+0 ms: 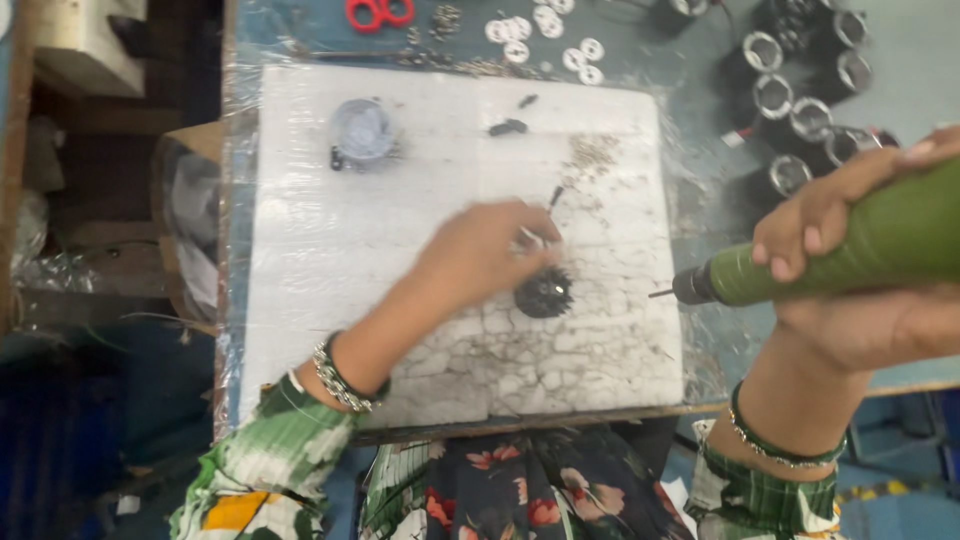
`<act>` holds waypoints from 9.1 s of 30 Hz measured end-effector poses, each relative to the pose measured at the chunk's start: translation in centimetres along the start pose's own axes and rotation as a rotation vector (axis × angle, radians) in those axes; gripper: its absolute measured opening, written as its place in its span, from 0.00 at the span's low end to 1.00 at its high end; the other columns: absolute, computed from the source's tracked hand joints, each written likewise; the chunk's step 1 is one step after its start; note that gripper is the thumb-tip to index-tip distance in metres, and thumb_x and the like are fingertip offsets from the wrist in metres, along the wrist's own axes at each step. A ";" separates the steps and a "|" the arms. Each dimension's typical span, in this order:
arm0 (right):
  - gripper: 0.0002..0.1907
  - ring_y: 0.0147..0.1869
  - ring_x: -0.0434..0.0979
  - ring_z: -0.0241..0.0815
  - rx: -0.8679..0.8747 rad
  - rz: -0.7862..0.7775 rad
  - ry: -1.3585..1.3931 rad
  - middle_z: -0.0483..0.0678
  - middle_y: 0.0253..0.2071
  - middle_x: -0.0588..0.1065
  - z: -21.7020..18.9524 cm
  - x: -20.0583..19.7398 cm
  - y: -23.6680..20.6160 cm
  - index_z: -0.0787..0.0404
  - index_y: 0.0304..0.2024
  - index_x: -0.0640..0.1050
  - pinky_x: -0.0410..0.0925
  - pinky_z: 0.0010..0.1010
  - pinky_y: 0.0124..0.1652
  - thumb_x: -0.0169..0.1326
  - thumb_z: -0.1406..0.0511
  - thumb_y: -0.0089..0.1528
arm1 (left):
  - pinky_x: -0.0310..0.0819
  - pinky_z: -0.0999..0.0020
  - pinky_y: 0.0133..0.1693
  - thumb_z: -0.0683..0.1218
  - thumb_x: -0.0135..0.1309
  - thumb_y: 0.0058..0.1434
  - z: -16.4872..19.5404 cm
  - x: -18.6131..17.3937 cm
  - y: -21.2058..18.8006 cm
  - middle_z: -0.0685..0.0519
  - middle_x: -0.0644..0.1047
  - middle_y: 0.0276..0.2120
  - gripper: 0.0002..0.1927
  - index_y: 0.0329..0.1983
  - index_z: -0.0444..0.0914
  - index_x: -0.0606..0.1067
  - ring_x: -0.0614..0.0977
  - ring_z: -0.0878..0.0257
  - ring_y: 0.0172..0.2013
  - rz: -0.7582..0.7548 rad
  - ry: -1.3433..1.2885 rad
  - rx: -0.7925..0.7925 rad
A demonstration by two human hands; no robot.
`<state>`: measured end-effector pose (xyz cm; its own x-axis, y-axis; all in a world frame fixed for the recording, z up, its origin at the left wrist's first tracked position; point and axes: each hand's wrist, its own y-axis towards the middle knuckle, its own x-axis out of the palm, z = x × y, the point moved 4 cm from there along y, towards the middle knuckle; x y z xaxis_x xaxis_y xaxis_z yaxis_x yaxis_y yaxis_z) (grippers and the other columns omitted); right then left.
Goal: The person assembles small electronic components on a workbench. They insert a white circular part into a black housing, then use a green heat gun to apply heat to the assembly. The person repeats this process with multiple components, handling wires and small parts throughout.
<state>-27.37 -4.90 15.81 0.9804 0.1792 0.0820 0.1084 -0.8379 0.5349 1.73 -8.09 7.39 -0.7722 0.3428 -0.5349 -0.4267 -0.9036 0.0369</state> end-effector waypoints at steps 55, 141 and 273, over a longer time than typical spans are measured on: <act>0.46 0.24 0.66 0.42 -0.041 -0.002 0.284 0.53 0.28 0.67 3.1 10.8 9.6 0.68 0.54 0.66 0.63 0.31 0.24 0.46 0.31 0.66 | 0.82 0.67 0.47 0.42 0.58 0.64 -5.8 2.9 4.0 0.50 0.80 0.39 0.12 0.47 0.30 0.79 0.83 0.63 0.40 -0.016 -0.975 -0.108; 0.51 0.21 0.69 0.43 -0.101 0.067 0.535 0.59 0.27 0.71 3.6 7.4 11.0 0.71 0.48 0.68 0.66 0.32 0.23 0.37 0.27 0.62 | 0.82 0.63 0.50 0.32 0.54 0.62 -4.6 2.7 6.9 0.44 0.81 0.42 0.14 0.51 0.28 0.72 0.85 0.57 0.44 -0.003 -1.173 -0.101; 0.47 0.18 0.66 0.40 -0.031 -0.094 0.195 0.52 0.24 0.67 -1.8 9.7 2.3 0.66 0.51 0.67 0.64 0.32 0.21 0.39 0.29 0.62 | 0.70 0.52 0.50 0.46 0.72 0.42 2.7 3.3 -1.8 0.51 0.81 0.41 0.28 0.48 0.45 0.75 0.78 0.47 0.45 -0.357 0.090 0.279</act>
<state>-17.89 -4.11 19.35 0.9155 0.3546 0.1901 0.1899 -0.7973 0.5730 -1.36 -4.67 7.85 -0.5149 0.5853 -0.6263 -0.7784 -0.6253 0.0557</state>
